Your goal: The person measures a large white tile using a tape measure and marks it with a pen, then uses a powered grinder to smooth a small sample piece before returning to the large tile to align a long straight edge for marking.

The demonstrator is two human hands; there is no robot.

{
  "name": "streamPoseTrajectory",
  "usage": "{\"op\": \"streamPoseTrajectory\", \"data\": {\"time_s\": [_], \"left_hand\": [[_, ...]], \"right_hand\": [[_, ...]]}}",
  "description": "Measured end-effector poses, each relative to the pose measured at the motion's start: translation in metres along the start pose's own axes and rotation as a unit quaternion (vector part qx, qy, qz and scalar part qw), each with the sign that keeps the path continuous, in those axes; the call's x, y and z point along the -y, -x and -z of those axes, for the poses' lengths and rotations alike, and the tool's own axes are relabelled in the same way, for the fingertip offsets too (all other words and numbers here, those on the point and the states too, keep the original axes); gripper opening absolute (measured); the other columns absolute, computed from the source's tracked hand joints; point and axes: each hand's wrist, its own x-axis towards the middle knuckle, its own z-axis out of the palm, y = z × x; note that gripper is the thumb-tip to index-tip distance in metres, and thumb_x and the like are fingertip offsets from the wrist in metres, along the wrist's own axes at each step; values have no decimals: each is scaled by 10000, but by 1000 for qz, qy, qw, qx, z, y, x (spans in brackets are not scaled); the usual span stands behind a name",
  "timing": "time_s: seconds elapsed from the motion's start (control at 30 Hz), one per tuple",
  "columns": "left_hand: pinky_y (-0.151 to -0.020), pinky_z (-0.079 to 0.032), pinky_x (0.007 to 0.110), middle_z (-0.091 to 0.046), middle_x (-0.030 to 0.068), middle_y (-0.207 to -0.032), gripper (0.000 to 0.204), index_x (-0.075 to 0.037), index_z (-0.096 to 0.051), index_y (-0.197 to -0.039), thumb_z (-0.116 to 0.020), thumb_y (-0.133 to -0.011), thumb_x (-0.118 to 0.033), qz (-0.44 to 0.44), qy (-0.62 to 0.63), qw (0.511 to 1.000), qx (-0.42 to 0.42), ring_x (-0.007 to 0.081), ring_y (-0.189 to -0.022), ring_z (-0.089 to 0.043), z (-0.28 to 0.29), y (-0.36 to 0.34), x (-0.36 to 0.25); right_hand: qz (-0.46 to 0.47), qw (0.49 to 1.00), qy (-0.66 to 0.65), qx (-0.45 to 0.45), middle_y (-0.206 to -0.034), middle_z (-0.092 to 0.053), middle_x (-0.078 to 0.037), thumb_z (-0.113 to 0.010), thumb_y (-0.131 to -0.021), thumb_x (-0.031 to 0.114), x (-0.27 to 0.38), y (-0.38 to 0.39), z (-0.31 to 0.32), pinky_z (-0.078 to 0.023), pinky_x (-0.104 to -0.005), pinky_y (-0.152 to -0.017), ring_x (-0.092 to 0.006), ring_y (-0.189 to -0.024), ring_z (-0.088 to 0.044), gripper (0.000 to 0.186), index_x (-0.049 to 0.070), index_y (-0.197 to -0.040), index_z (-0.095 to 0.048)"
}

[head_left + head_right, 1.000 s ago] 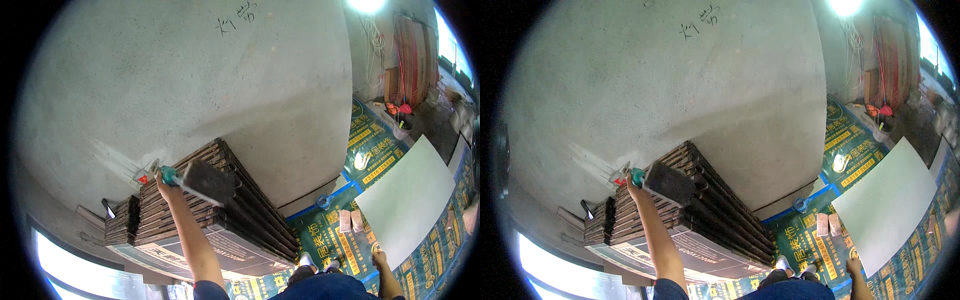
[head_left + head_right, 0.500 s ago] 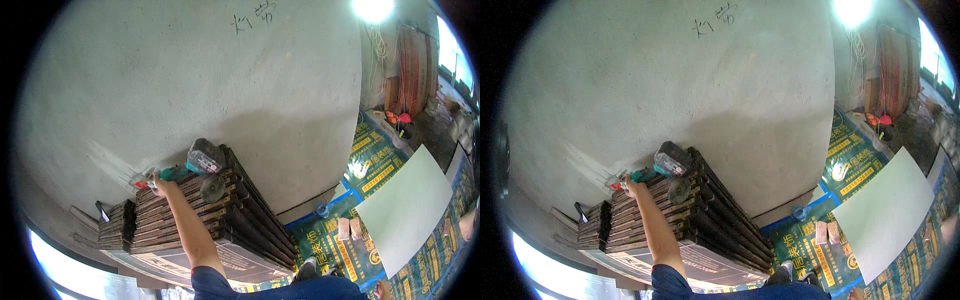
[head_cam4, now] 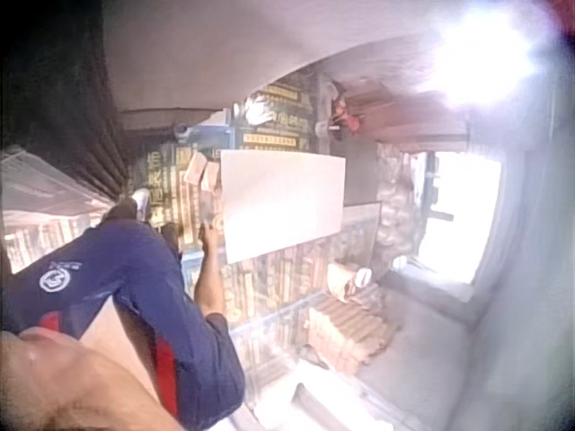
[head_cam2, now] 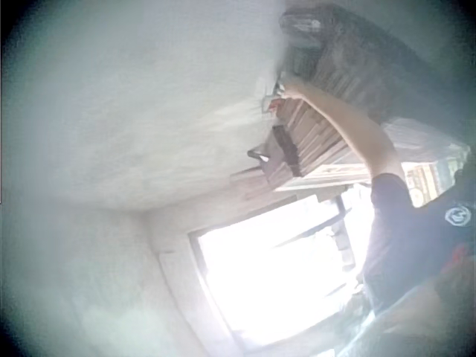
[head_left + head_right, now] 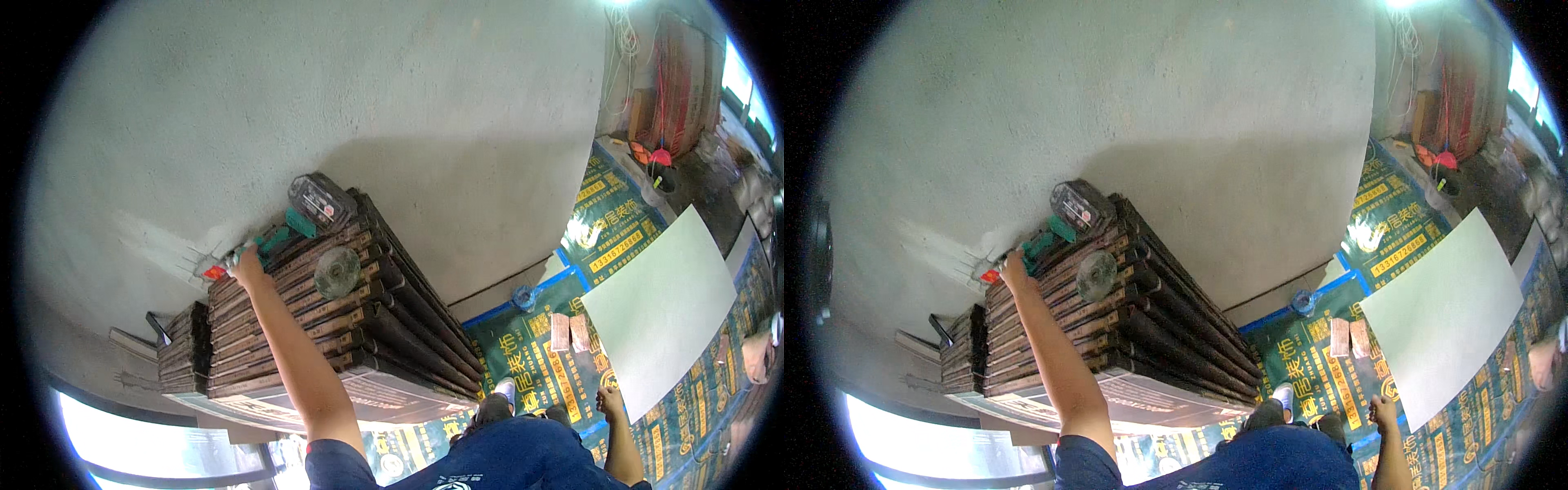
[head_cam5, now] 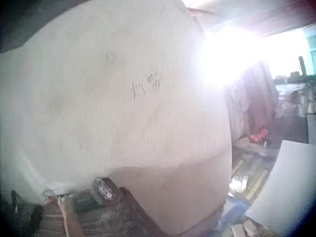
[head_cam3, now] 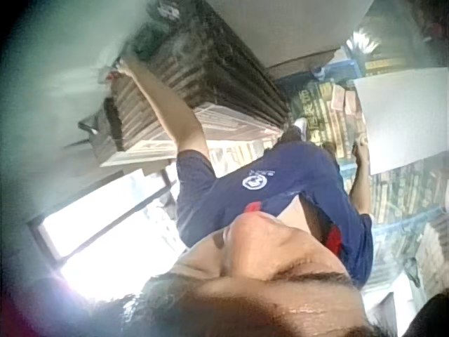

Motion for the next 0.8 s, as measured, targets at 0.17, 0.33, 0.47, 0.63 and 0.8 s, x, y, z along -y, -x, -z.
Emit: {"op": "streamPoseTrajectory", "data": {"time_s": [0.17,0.33,0.47,0.63,0.8], "left_hand": [[-1124,-343,504,-458,193,-1493,748,10,-409,-1485,-734,-880,-286,-101,-148,975,130,327,-1361,-454,-43,88,-21],[-1075,-380,473,-497,184,-1439,649,-8,-455,-1432,-706,-897,-274,-275,-187,888,318,315,-1293,-494,-56,182,-23],[-1036,-409,449,-527,178,-1397,571,-21,-493,-1391,-684,-911,-265,-418,-177,823,341,305,-1239,-526,-49,243,-47],[-987,-446,418,-566,169,-1343,478,-38,-539,-1338,-656,-928,-253,-522,-129,772,339,292,-1171,-566,-53,335,-40],[-938,-483,388,-604,161,-1290,391,-55,-586,-1286,-628,-945,-242,-534,-41,770,347,280,-1103,-606,-64,412,-15]], "right_hand": [[-47,995,-74,-47,-589,-481,7,-637,-935,244,-41,4,24,-346,-261,-383,-106,-441,-442,248,118,-761,-512],[-57,986,110,-112,-753,-637,-71,-671,-907,414,-73,28,32,-492,-346,-569,-178,-637,-581,389,34,-981,-707],[58,973,154,-164,-736,-687,-156,-631,-887,510,-56,56,30,-524,-422,-638,-271,-651,-663,505,15,-836,-713],[18,974,-5,-224,-641,-652,-120,-622,-888,455,-122,121,80,-487,-434,-578,-252,-595,-633,432,64,-715,-685],[-39,940,194,-277,-833,-710,-147,-572,-921,409,-355,139,119,-523,-483,-627,-332,-740,-676,336,99,-883,-695]]}}
